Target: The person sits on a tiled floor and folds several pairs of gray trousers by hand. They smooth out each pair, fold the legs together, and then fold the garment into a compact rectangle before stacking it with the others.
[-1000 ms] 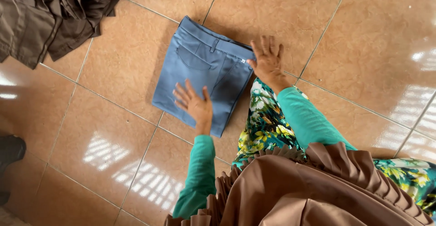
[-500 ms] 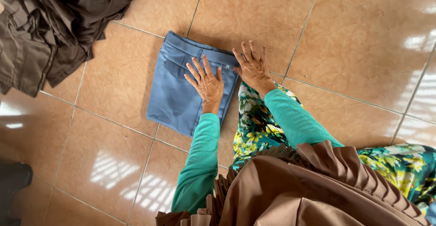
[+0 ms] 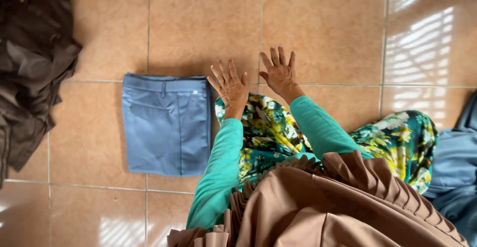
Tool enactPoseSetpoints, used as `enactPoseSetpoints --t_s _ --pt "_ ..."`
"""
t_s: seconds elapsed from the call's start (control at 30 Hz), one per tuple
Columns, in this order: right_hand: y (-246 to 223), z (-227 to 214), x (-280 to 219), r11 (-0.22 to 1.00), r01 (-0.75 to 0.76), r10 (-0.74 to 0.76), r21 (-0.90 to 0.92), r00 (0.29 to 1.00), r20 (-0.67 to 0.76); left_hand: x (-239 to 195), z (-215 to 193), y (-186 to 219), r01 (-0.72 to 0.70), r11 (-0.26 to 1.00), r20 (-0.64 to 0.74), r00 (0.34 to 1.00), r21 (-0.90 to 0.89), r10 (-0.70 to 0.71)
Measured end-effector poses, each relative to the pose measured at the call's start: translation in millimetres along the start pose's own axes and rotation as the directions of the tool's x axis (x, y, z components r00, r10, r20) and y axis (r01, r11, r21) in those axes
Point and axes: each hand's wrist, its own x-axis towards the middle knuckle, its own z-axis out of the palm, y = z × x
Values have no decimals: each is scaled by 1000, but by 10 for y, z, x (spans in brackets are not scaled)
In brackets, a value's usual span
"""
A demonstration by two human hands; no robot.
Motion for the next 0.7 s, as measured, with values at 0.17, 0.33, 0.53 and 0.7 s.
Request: enactPoseSetpoints --t_s 0.17,0.33,0.53,0.7 --pt "245 -154 -114 996 -87 88 -9 992 90 -43 32 319 -70 996 -14 997 64 71" --pt "759 -392 -372 980 -200 201 -17 975 95 -47 273 948 -142 989 169 977 50 132" --pt "1927 -629 -1264 873 -485 485 -55 874 -22 -267 415 2371 -344 929 420 829 -137 370" --pt "2831 -765 -2315 723 -691 691 7 723 10 -929 413 3550 -635 738 300 675 -228 673"
